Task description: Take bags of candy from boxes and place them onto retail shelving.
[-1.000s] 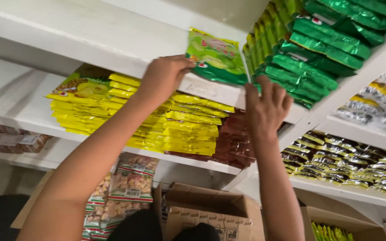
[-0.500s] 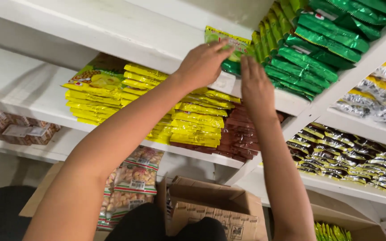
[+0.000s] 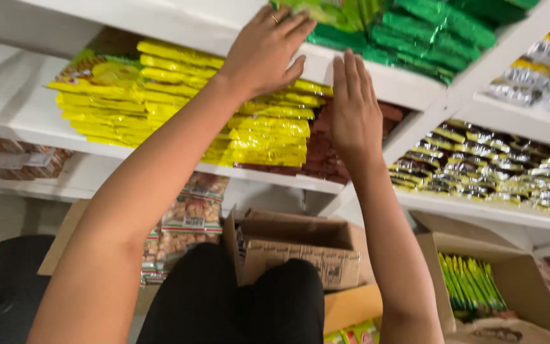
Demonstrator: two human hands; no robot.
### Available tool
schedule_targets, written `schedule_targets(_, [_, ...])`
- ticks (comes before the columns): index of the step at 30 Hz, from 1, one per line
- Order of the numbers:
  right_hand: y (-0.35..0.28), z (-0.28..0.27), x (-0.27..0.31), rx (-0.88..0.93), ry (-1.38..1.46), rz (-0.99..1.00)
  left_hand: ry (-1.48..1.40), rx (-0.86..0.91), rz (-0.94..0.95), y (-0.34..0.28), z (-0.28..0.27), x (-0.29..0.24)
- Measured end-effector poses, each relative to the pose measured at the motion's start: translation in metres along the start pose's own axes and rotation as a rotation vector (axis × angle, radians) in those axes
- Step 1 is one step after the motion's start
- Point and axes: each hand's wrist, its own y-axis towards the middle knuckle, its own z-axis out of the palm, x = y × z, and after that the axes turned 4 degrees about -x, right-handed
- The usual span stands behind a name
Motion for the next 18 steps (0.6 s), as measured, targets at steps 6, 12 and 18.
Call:
schedule_targets(6, [-0.184,-0.117,0.009,0.325,0.476,0.486,-0.319,-0.066,-0.047,-0.055,-0.037,-0.091])
schedule_targets(12, [-0.403,-0.209,-0.002,0.711,0.421,1.307,-0.970,0.279,-0.273,-0.134,-0.004,-0.240])
schedule_targets(18, [-0.589,-0.266,0.039,0.852,0.241,1.410,-1.630,0.729,-0.681,-0.214,0.026,-0.408])
